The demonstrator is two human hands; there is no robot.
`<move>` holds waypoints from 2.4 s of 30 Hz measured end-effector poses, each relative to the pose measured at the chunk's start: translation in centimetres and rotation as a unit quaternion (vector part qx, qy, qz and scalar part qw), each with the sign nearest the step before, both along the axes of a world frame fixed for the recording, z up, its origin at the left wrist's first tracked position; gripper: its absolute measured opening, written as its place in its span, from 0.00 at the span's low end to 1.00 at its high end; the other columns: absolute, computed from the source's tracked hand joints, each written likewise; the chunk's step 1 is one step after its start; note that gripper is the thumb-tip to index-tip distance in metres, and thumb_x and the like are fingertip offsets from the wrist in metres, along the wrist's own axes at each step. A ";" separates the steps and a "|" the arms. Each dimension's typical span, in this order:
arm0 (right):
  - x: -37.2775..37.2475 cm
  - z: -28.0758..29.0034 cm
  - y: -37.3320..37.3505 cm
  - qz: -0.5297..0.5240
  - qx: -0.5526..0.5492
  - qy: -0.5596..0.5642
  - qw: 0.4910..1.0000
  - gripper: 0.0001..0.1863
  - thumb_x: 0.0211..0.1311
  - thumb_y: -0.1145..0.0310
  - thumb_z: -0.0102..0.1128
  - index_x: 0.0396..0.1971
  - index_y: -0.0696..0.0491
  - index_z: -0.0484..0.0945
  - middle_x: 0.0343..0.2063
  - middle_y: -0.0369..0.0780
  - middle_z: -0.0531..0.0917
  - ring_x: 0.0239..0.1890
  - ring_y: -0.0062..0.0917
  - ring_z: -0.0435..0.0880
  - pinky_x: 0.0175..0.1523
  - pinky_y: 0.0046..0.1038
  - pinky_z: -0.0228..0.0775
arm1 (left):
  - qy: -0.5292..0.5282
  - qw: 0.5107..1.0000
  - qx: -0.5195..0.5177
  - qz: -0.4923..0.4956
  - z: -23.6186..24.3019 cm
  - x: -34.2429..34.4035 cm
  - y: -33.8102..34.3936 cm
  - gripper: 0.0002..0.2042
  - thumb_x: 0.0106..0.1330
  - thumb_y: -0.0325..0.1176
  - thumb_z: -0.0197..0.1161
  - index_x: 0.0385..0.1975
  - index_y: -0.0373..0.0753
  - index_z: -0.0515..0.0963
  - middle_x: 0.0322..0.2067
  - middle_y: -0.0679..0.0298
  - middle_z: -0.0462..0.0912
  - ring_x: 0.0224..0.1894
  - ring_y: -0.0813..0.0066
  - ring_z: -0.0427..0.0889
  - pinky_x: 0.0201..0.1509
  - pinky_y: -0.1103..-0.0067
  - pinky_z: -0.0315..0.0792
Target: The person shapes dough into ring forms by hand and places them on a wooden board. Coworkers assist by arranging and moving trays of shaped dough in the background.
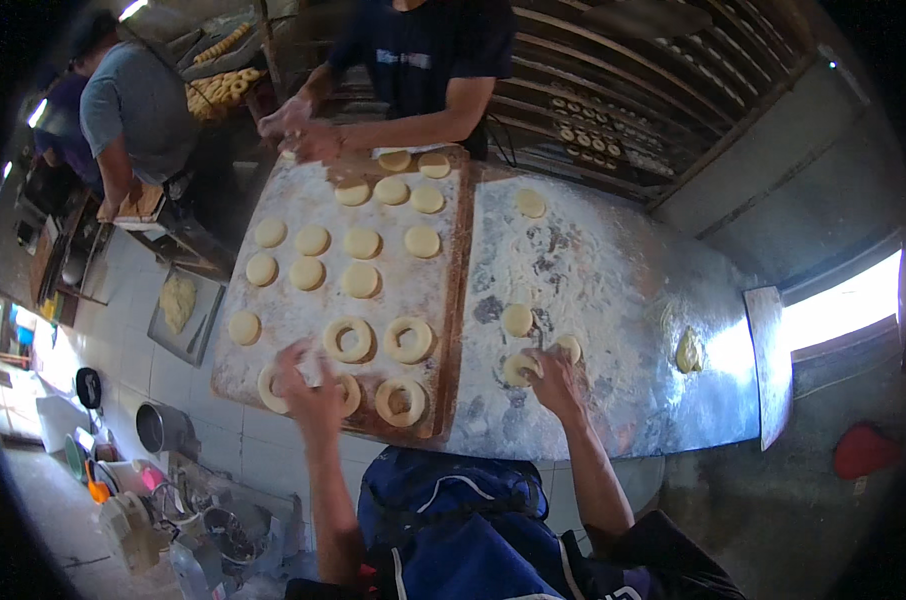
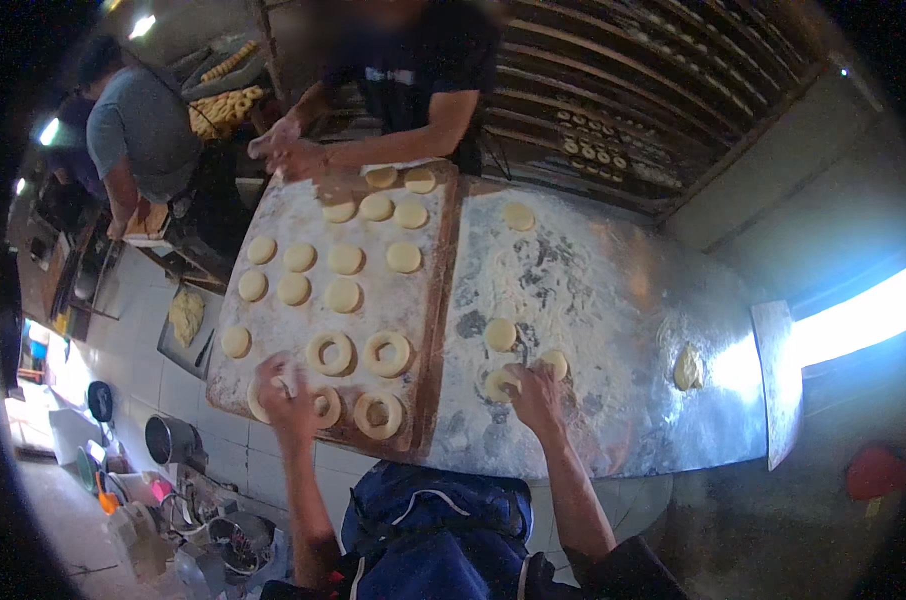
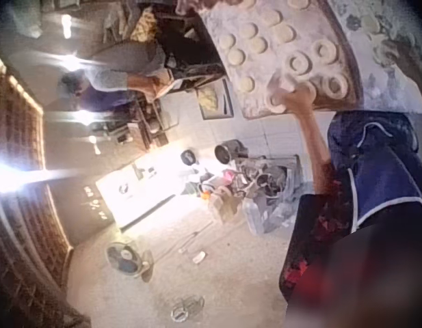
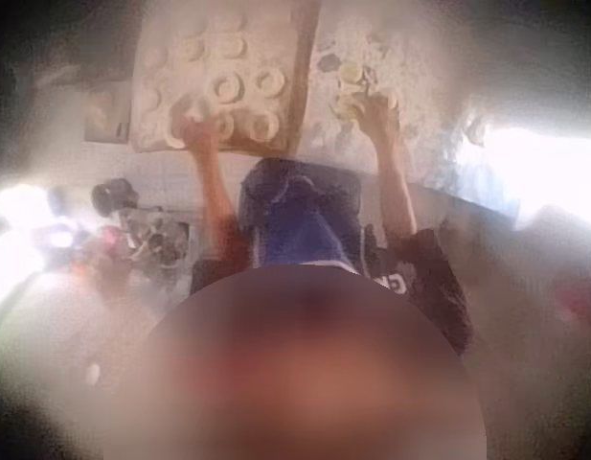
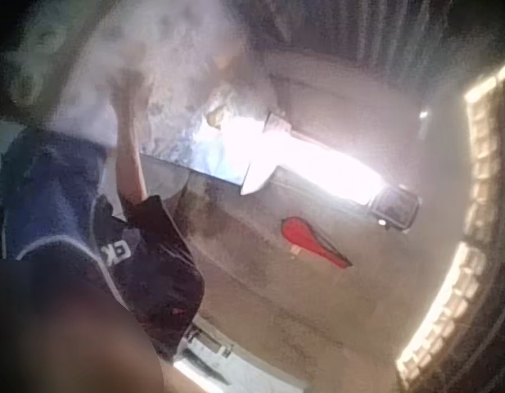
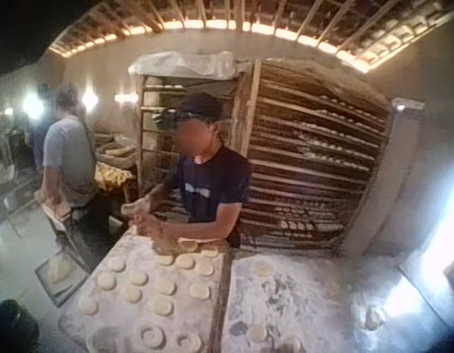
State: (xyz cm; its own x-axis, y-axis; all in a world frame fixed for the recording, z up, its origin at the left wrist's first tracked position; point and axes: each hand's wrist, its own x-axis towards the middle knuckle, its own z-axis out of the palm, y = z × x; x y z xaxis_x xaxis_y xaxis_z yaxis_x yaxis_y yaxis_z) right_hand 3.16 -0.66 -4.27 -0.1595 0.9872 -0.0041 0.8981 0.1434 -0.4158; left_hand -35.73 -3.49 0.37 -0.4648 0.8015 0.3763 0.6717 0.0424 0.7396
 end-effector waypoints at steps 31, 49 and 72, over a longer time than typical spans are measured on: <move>10.9 5.1 -0.4 0.028 -0.359 0.707 0.609 0.22 0.65 0.65 0.53 0.57 0.55 0.67 0.43 0.43 0.79 0.42 0.26 0.81 0.44 0.30 0.77 | -0.619 0.697 -0.085 -0.352 -2.1 33.0 -2.1 0.21 0.63 0.20 0.62 0.54 0.42 0.64 0.42 0.63 0.74 0.43 0.74 0.77 0.44 0.78 0.74; 1.6 3.1 -1.5 -0.167 -0.142 0.524 0.823 0.37 0.73 0.41 0.37 0.25 0.62 0.79 0.17 0.42 0.76 0.28 0.29 0.79 0.40 0.34 0.72 | -0.521 0.824 -0.031 -0.220 -3.8 30.3 1.3 0.15 0.71 0.44 0.47 0.24 0.43 0.64 0.22 0.71 0.64 0.27 0.78 0.67 0.30 0.77 0.66; -8.3 1.3 -3.5 0.074 -0.017 0.342 0.937 0.33 0.75 0.46 0.35 0.36 0.60 0.81 0.22 0.50 0.79 0.26 0.45 0.76 0.35 0.42 0.68 | -0.484 0.847 -0.045 -0.217 -5.5 16.8 -0.1 0.21 0.75 0.49 0.42 0.28 0.38 0.70 0.27 0.56 0.76 0.25 0.59 0.72 0.34 0.69 0.69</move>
State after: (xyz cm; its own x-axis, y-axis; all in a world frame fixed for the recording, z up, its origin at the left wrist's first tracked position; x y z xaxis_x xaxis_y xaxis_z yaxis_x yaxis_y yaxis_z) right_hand -5.16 -4.16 -2.92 -0.2712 0.9552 0.1187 0.3920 0.2223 -0.8927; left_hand -18.91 -3.55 -5.13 -0.1744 0.9811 -0.0840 -0.2802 0.0323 0.9594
